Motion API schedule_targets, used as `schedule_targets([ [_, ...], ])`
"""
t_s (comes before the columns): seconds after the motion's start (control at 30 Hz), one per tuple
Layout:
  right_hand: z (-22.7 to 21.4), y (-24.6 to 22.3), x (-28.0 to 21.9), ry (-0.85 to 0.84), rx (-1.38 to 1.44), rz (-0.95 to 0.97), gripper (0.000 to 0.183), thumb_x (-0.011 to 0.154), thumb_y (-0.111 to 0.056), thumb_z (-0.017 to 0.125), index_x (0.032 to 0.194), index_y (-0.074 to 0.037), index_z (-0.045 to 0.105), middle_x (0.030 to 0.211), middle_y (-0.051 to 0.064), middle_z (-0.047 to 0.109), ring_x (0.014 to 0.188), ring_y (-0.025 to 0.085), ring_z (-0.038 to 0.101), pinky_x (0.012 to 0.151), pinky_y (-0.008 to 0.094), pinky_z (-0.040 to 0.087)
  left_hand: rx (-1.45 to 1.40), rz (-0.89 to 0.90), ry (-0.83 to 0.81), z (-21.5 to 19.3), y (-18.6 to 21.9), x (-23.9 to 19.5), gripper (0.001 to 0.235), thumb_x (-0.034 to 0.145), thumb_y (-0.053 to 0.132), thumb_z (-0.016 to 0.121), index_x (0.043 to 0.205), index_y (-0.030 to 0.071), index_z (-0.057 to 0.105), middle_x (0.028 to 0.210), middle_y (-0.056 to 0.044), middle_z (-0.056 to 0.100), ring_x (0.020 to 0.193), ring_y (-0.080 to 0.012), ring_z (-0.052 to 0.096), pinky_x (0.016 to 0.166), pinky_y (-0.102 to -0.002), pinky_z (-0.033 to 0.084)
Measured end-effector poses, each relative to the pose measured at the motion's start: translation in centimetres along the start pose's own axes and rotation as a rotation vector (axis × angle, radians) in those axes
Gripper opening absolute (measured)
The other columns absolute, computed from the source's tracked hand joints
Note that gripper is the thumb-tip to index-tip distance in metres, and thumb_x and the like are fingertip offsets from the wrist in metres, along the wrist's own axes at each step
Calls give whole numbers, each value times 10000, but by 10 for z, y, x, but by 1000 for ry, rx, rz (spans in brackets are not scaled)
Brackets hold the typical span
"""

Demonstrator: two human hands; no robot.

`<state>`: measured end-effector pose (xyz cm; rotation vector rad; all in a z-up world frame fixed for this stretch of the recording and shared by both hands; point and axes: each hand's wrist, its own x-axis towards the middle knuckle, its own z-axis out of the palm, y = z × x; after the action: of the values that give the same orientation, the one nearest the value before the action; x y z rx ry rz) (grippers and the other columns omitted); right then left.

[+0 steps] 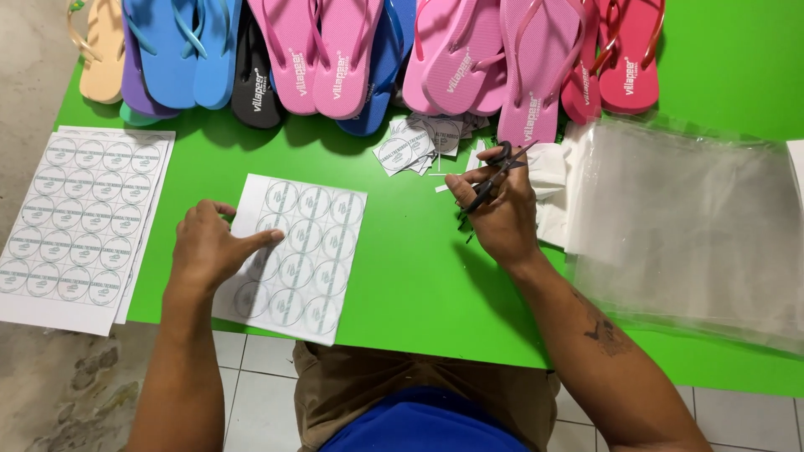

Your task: Using scissors to manually cut circular labels from a printed sheet on a green work surface.

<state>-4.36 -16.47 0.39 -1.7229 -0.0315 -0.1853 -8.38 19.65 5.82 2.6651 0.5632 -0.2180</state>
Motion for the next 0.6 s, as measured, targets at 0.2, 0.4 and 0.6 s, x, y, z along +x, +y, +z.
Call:
schedule_targets([
  [0.2, 3, 4, -1, 5, -13, 4, 474, 927, -255, 854, 1190, -82, 500, 859, 129, 751, 662, 160, 701, 675, 273, 574, -5, -34, -7, 6, -29, 2, 725, 694, 398, 956, 1169, -69, 667, 1157, -238, 594, 1192, -488, 560, 965, -576, 477],
  [0.4, 4, 6, -1, 2, 44, -17, 476, 939, -270, 841, 1196, -77, 490, 845, 126, 744, 661, 153, 695, 658, 258, 575, -361, 18, -58, 21, -29, -4, 454, 751, 193, 903, 1109, -7, 708, 862, -182, 723, 825, -306, 655, 756, -430, 524],
  [0.6, 3, 22, 4, -91, 300, 4, 514, 975, -363, 757, 1220, -29, 452, 906, 179, 747, 770, 197, 741, 716, 280, 632, -904, 210, -16, 20, 29, -29, 255, 841, 130, 872, 1029, 81, 707, 800, -56, 721, 731, -66, 603, 726, -257, 560],
])
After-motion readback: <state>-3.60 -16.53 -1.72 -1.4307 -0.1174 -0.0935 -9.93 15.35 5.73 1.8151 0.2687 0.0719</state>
